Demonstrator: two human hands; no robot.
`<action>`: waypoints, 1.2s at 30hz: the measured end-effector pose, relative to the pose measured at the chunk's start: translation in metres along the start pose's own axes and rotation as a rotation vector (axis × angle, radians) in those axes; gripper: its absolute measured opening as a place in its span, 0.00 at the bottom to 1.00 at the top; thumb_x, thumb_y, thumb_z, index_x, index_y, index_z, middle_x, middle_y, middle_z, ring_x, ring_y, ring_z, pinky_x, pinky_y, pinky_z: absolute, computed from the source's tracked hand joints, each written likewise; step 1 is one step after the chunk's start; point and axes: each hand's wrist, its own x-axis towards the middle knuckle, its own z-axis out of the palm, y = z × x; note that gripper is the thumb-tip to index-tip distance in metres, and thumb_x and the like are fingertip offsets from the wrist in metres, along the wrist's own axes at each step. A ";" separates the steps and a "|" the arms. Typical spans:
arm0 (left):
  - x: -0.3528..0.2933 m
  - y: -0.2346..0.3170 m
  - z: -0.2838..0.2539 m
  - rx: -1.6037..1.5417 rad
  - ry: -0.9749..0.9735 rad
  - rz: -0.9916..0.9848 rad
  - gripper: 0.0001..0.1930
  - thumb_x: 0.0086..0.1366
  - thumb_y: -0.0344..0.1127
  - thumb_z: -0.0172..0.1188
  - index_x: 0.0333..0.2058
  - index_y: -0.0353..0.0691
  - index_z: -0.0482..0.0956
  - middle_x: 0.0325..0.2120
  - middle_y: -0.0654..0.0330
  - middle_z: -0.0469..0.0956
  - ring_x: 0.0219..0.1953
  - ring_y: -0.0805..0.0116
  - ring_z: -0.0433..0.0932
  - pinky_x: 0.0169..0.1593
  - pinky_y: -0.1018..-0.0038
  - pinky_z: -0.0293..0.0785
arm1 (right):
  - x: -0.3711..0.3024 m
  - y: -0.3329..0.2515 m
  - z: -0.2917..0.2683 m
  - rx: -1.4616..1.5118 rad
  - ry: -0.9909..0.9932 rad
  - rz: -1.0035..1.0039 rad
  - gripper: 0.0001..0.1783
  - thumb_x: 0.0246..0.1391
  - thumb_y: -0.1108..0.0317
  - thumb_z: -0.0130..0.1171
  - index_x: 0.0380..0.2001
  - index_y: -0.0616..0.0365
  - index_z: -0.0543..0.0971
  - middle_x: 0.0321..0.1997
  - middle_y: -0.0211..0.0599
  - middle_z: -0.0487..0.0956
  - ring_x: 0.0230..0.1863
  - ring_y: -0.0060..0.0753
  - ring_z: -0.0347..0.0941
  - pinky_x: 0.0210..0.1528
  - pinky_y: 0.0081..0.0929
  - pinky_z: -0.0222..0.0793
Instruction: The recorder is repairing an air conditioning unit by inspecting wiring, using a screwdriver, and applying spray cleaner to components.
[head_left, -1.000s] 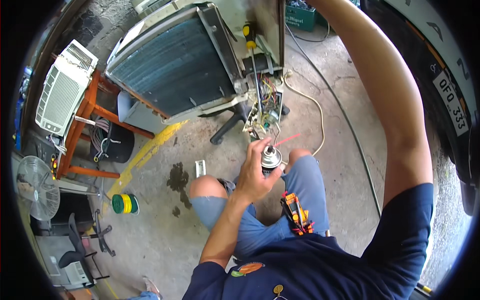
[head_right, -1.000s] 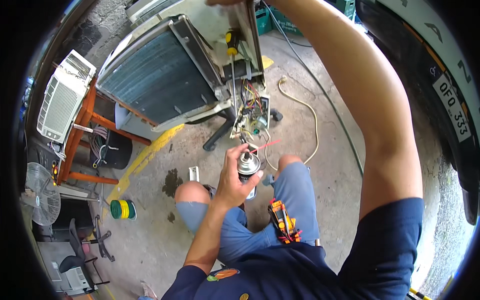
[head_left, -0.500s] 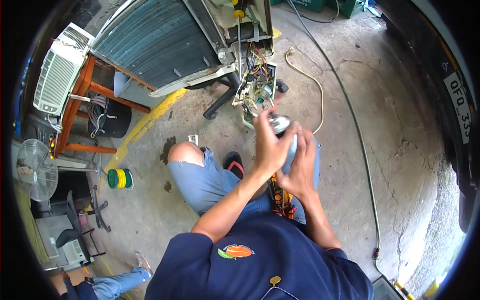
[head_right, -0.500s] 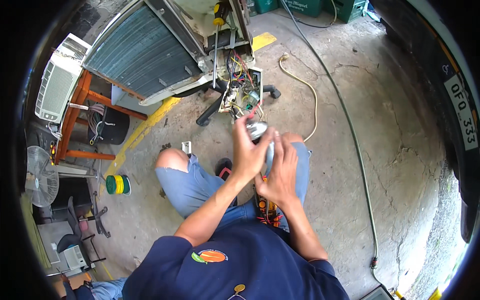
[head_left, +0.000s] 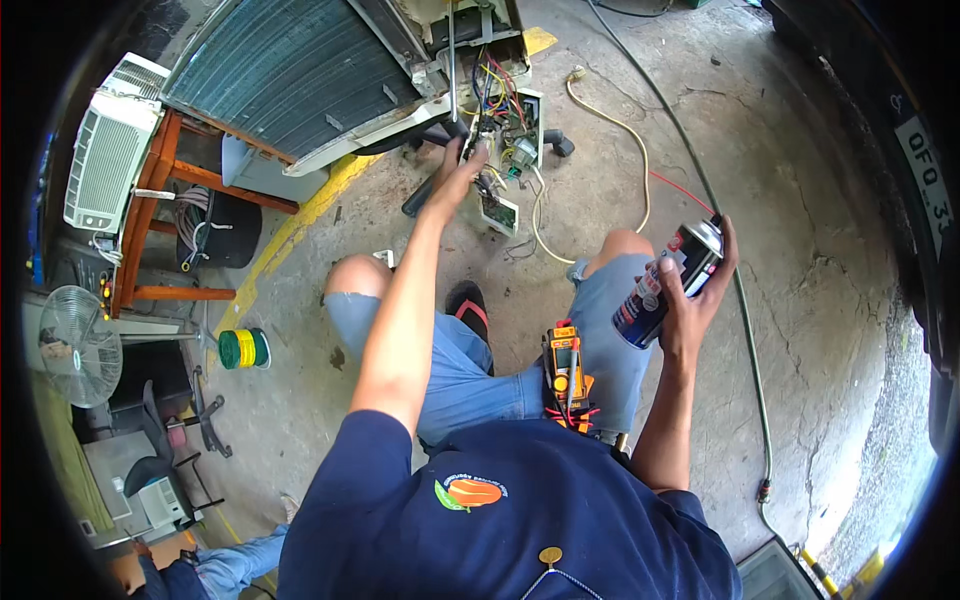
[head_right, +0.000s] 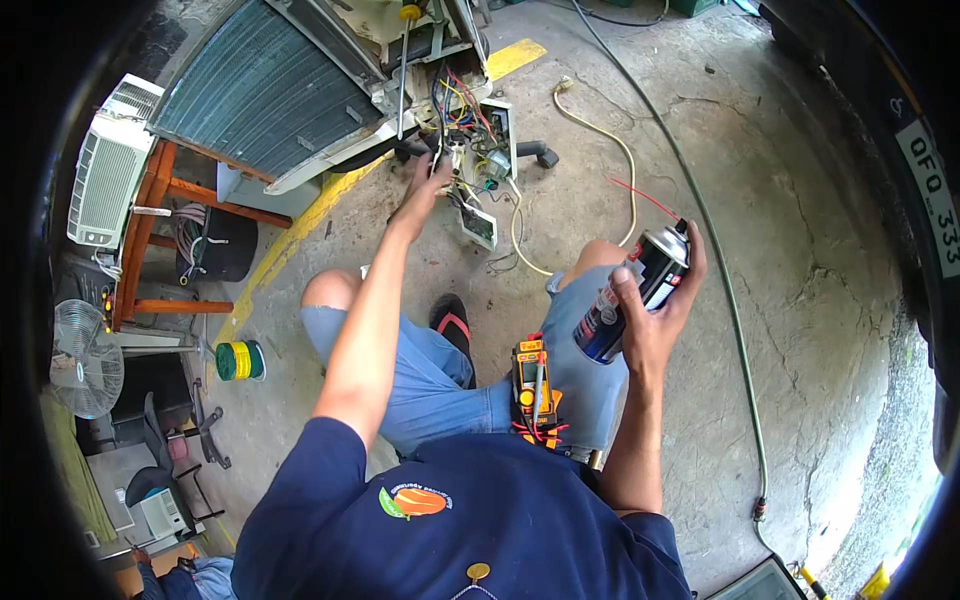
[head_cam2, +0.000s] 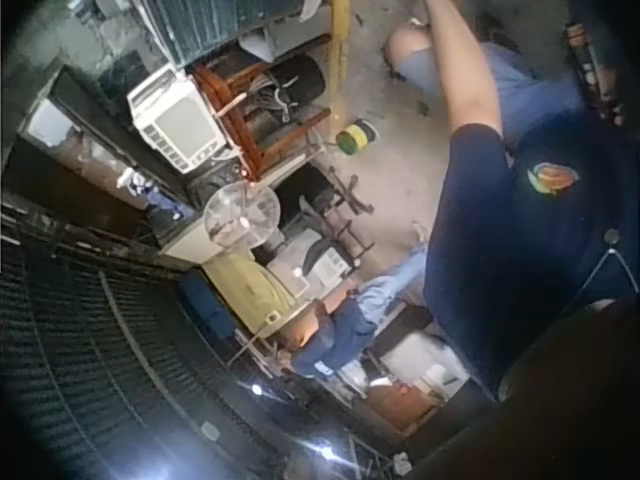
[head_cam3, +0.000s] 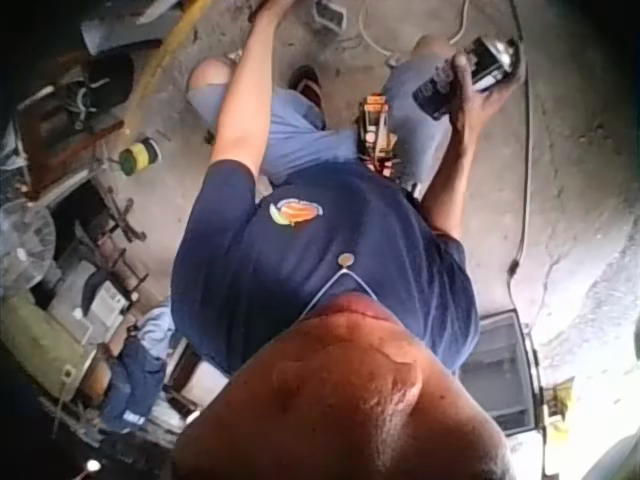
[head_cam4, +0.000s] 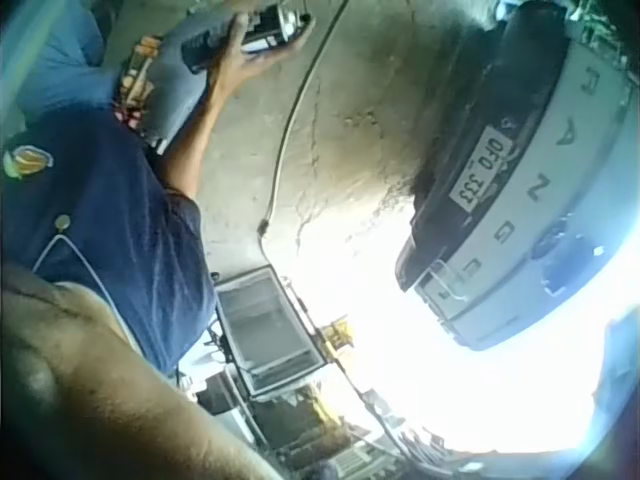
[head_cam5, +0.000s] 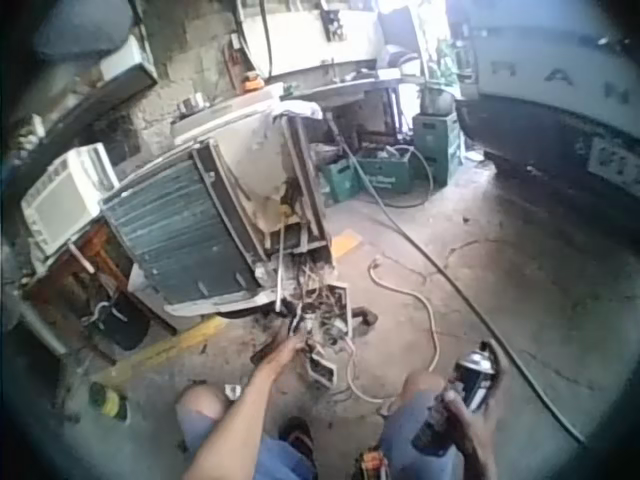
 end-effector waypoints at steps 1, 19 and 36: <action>0.008 -0.012 0.001 -0.142 -0.108 0.007 0.36 0.73 0.63 0.53 0.66 0.38 0.67 0.60 0.42 0.72 0.60 0.52 0.73 0.63 0.59 0.68 | -0.002 -0.001 -0.003 -0.011 0.000 0.026 0.47 0.52 0.74 0.65 0.74 0.50 0.59 0.63 0.52 0.72 0.57 0.44 0.73 0.56 0.36 0.72; -0.026 0.044 -0.108 0.173 -0.478 -0.111 0.38 0.79 0.63 0.31 0.63 0.35 0.72 0.58 0.44 0.74 0.56 0.51 0.73 0.57 0.60 0.69 | -0.018 0.023 0.050 -0.272 -0.145 -0.456 0.40 0.46 0.73 0.71 0.65 0.57 0.71 0.53 0.51 0.76 0.46 0.44 0.76 0.46 0.34 0.76; 0.005 0.016 -0.133 -0.307 -0.704 -0.274 0.21 0.80 0.50 0.43 0.50 0.42 0.80 0.32 0.62 0.84 0.25 0.75 0.80 0.22 0.77 0.72 | -0.035 0.030 0.114 -0.346 -0.260 -0.572 0.40 0.40 0.72 0.74 0.62 0.44 0.78 0.51 0.50 0.74 0.32 0.41 0.77 0.25 0.32 0.75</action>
